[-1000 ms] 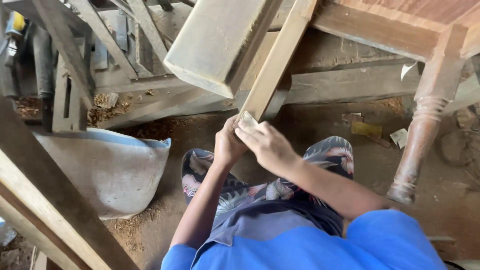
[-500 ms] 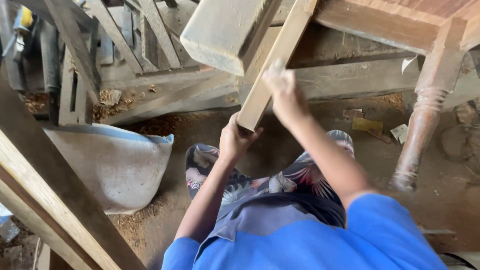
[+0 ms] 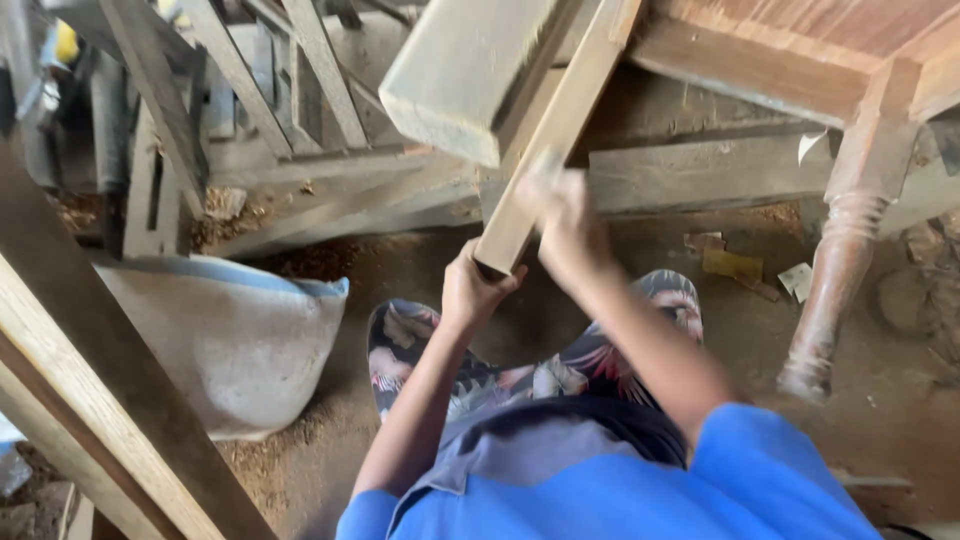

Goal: The person sands a wooden chair leg and a long wooden plank using a sanding block. They hold the chair leg with one hand while sanding with the other, then move to sand the plank resting on a workbench.

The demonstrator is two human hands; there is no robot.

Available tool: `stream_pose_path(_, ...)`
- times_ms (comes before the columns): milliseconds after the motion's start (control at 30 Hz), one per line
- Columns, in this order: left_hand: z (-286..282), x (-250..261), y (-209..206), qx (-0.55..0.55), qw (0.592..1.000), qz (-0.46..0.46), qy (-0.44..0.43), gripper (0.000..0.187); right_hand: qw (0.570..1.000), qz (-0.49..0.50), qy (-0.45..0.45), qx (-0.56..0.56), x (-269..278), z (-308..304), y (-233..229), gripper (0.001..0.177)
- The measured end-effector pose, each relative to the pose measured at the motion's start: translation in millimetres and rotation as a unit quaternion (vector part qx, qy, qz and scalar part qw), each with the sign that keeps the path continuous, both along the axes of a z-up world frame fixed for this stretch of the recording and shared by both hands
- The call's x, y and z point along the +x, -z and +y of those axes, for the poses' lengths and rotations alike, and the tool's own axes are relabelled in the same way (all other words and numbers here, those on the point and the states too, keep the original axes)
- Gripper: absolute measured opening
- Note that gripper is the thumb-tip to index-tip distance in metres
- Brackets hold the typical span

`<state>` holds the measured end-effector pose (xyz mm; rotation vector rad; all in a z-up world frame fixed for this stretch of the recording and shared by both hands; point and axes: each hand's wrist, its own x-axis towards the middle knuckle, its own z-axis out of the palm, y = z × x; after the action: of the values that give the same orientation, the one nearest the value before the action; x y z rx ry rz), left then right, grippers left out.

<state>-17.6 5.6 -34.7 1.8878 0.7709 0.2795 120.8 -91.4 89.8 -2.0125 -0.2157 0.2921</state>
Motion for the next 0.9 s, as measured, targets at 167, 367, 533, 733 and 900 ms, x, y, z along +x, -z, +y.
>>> stream_pose_path(167, -1.8, -1.4, 0.8, 0.011, 0.999, 0.028, 0.022, 0.072, 1.000, 0.026, 0.005, -0.001, 16.6, 2.4, -5.0, 0.060)
stream_pose_path(367, -10.3, -4.7, -12.4, -0.003, 0.998, 0.061, -0.010, 0.072, 0.886, -0.423, -0.124, -0.143, 164.8, 1.1, 151.3, 0.034)
stream_pose_path(533, -4.1, 5.5, 1.3, -0.014, 0.997, 0.080, -0.012, 0.071, 0.944, -0.270, -0.192, -0.010, -10.0, -11.7, 94.8, 0.035)
stream_pose_path(733, -7.2, 6.2, -24.9, -0.030, 0.993, 0.115, -0.009, 0.073, 0.633, -0.648, -0.230, -0.355, 65.4, -4.1, 62.5, 0.026)
stream_pose_path(900, -5.7, 6.8, -27.8, -0.023, 0.988, 0.155, 0.002, 0.073, 0.909, -0.386, -0.119, -0.102, 147.3, 16.7, 131.2, 0.028)
